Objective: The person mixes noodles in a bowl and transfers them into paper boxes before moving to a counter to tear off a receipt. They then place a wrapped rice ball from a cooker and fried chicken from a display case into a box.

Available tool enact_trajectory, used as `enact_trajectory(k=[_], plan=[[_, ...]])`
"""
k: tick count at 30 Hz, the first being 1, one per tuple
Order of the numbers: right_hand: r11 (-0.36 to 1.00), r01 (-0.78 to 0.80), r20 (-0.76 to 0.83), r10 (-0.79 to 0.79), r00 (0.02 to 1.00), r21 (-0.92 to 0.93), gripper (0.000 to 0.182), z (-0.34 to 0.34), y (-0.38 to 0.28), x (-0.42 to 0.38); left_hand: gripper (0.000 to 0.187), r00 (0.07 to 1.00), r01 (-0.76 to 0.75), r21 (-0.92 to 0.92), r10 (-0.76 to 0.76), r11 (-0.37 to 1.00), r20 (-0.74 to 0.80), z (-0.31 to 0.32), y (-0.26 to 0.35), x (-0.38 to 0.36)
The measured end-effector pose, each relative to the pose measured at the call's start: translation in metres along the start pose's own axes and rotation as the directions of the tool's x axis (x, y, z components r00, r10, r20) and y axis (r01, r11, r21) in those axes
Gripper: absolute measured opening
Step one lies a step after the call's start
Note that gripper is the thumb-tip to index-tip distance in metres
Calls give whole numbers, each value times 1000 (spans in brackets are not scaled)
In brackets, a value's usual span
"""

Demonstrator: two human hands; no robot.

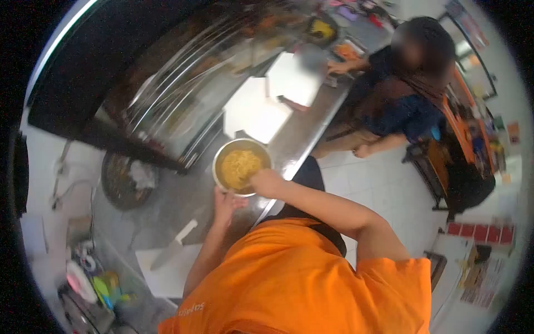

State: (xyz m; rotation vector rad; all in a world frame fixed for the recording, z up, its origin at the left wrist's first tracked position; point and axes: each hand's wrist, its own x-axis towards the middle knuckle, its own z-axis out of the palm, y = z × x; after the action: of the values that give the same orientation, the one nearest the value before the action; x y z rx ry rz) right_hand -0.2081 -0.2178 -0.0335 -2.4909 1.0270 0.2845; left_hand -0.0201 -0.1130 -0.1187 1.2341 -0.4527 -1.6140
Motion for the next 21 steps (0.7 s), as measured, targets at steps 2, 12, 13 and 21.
enact_trajectory(k=[2,12,13,21], plan=[[990,-88,-27,91,995,111,20,-7,10,5,29,1000,1,16,-2,1000,16,-2,3,-4],[934,-353,-182,358,916,59,20,-21,3,6,17,999,10,18,-11,1000,43,3,10,-7],[960,-275,-124,278,953,46,19,-15,-4,4,17,999,8,22,-9,1000,46,2,11,-7],[989,-145,-24,145,989,-6,22,-9,9,13,15,998,50,80,-53,995,34,12,34,-16]])
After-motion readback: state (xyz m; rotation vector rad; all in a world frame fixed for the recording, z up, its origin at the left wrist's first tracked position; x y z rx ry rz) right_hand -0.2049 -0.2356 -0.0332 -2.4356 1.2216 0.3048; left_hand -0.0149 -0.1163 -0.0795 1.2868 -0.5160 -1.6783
